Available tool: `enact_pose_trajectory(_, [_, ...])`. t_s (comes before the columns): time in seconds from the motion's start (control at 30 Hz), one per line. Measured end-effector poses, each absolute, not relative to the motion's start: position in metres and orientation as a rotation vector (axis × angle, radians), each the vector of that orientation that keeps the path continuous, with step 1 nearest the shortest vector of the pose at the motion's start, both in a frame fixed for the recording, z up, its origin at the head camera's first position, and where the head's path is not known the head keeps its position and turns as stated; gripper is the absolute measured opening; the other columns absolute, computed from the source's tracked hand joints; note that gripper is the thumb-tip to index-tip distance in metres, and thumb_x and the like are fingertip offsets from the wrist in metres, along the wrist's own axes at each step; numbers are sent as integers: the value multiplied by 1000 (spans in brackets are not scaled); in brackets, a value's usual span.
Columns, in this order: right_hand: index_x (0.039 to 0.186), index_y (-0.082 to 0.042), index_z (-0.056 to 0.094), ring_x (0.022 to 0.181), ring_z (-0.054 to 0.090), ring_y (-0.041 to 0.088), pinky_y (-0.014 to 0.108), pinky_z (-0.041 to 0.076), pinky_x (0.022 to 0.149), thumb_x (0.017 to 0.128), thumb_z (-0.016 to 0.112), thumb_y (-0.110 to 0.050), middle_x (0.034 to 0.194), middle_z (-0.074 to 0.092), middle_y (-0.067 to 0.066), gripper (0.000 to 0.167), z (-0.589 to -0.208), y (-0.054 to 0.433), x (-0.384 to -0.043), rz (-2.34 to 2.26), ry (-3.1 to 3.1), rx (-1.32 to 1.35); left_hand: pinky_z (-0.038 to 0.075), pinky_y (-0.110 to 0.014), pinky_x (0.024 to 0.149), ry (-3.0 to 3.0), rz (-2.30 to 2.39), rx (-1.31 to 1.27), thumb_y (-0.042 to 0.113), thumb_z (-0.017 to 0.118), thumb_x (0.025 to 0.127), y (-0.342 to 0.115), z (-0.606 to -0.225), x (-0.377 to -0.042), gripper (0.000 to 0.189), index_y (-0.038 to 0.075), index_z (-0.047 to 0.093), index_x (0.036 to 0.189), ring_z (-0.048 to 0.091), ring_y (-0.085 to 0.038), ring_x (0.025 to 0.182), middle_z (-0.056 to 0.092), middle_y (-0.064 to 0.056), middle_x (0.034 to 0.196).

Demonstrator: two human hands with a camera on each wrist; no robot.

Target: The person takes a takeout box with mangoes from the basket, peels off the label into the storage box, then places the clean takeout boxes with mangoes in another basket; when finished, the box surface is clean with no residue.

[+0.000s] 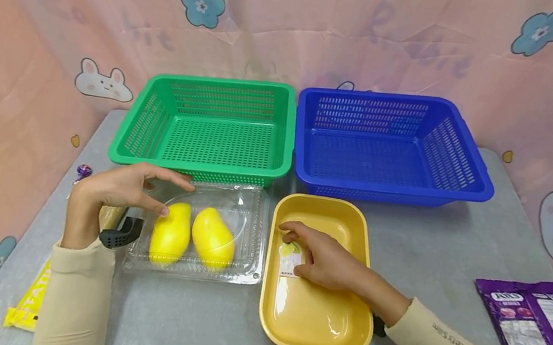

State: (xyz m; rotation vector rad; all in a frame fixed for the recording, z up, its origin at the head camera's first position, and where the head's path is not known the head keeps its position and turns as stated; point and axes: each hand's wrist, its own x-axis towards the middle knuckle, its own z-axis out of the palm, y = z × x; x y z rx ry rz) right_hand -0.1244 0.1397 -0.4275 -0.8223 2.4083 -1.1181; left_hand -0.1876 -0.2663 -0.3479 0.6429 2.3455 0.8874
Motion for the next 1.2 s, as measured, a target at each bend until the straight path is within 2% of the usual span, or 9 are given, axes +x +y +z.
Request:
enact_pose_trajectory(0.3, [147, -10, 47, 56, 49, 5, 20, 46, 54, 82, 73, 6, 127, 68, 13, 72, -426, 142, -124, -1164, 2394, -840, 43, -61, 111, 2347, 883, 644, 14, 80, 88, -266, -348, -188, 54, 23, 64, 139, 40, -38, 147, 45, -9, 160])
enact_pose_trajectory(0.5, [135, -13, 60, 57, 53, 6, 21, 47, 52, 85, 76, 2, 119, 71, 12, 54, -417, 146, -122, -1344, 2334, -874, 42, -61, 112, 2339, 889, 657, 14, 80, 88, -265, -348, -189, 55, 23, 64, 140, 40, -37, 148, 44, -9, 160])
enact_pose_trajectory(0.73, [127, -10, 67, 60, 52, 6, 22, 47, 54, 88, 77, -4, 115, 73, 12, 40, -398, 159, -119, -1408, 2365, -926, 42, -62, 111, 2360, 868, 666, 17, 78, 91, -267, -344, -183, 53, 28, 63, 140, 40, -38, 148, 42, -10, 162])
enact_pose_trajectory(0.9, [124, -12, 70, 65, 53, 8, 22, 47, 56, 92, 74, -5, 110, 73, 4, 33, -382, 187, -130, -1428, 2590, -920, 46, -60, 108, 2386, 848, 688, 16, 77, 91, -270, -339, -178, 55, 28, 61, 142, 42, -38, 146, 43, -12, 161])
enact_pose_trajectory(1.0, [121, -10, 71, 67, 55, 9, 20, 47, 57, 92, 72, -1, 106, 72, -4, 30, -376, 210, -140, -1530, 2796, -797, 47, -61, 107, 2384, 865, 677, 14, 78, 90, -273, -338, -176, 56, 26, 61, 143, 42, -39, 146, 44, -13, 160])
enact_pose_trajectory(1.1, [117, -6, 73, 73, 57, 7, 15, 48, 65, 92, 72, 0, 102, 70, -16, 26, -374, 234, -151, -1693, 2982, -589, 46, -61, 108, 2359, 900, 638, 13, 78, 90, -278, -337, -176, 56, 23, 61, 142, 41, -40, 146, 43, -15, 160])
enact_pose_trajectory(1.17, [115, -4, 74, 82, 58, 3, 13, 45, 75, 92, 72, -1, 102, 70, -22, 23, -379, 250, -158, -1781, 3098, -454, 51, -55, 106, 2340, 919, 615, 13, 78, 90, -280, -337, -177, 56, 22, 61, 142, 43, -41, 145, 42, -16, 160])
enact_pose_trajectory(1.2, [113, -3, 75, 86, 57, 1, 14, 42, 83, 92, 72, -2, 102, 71, -20, 22, -382, 257, -162, -1806, 3164, -407, 53, -50, 105, 2332, 928, 610, 13, 77, 90, -282, -338, -178, 55, 21, 61, 142, 45, -41, 143, 42, -17, 160])
